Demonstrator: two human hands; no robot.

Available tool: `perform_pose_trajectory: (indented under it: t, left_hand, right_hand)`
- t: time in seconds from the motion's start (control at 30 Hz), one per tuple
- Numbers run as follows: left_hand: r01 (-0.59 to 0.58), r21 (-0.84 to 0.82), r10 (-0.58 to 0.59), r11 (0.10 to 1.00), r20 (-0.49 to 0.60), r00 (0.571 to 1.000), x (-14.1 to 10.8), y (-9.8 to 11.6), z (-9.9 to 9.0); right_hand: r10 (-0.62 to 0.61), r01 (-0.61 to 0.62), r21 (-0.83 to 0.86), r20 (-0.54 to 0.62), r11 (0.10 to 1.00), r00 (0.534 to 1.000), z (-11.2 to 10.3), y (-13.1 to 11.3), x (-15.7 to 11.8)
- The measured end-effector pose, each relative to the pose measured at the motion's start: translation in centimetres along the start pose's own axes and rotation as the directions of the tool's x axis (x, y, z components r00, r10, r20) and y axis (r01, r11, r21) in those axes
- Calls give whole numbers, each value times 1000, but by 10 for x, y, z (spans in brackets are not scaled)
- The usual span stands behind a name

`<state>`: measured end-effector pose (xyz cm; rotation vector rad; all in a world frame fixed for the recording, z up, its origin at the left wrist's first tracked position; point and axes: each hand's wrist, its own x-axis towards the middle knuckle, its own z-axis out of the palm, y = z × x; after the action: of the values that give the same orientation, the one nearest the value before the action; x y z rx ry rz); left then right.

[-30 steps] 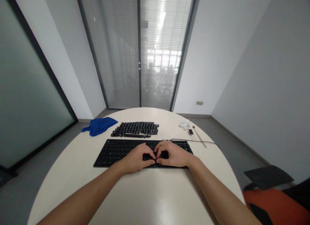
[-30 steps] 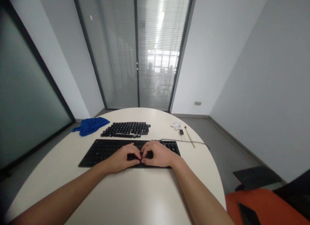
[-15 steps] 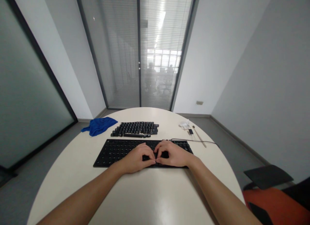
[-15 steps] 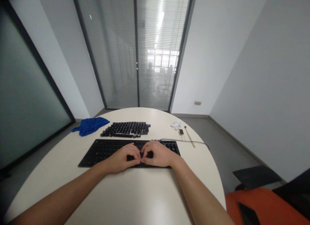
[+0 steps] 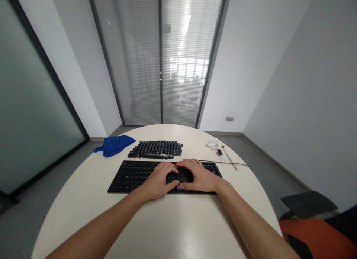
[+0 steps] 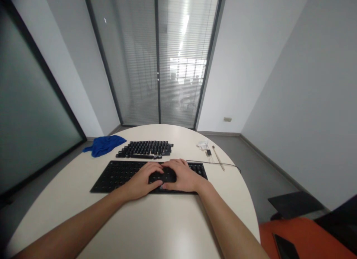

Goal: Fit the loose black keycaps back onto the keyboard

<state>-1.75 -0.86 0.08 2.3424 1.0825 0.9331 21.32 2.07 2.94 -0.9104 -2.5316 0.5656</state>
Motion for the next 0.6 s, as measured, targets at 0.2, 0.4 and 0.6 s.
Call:
perform_pose_trajectory:
  t: [0.2, 0.4, 0.6]
  left_hand:
    - [82, 181, -87, 980, 19, 996, -4, 2, 2]
    - [120, 227, -137, 966, 58, 989, -4, 7, 2]
    - [139, 286, -174, 948, 99, 980, -4, 4, 3]
  right_hand:
    - [20, -19, -46, 1, 999, 1000, 0, 2, 0]
    - [43, -40, -81, 32, 996, 999, 2, 5, 0]
    - [65, -62, -57, 48, 996, 997, 1, 3, 0]
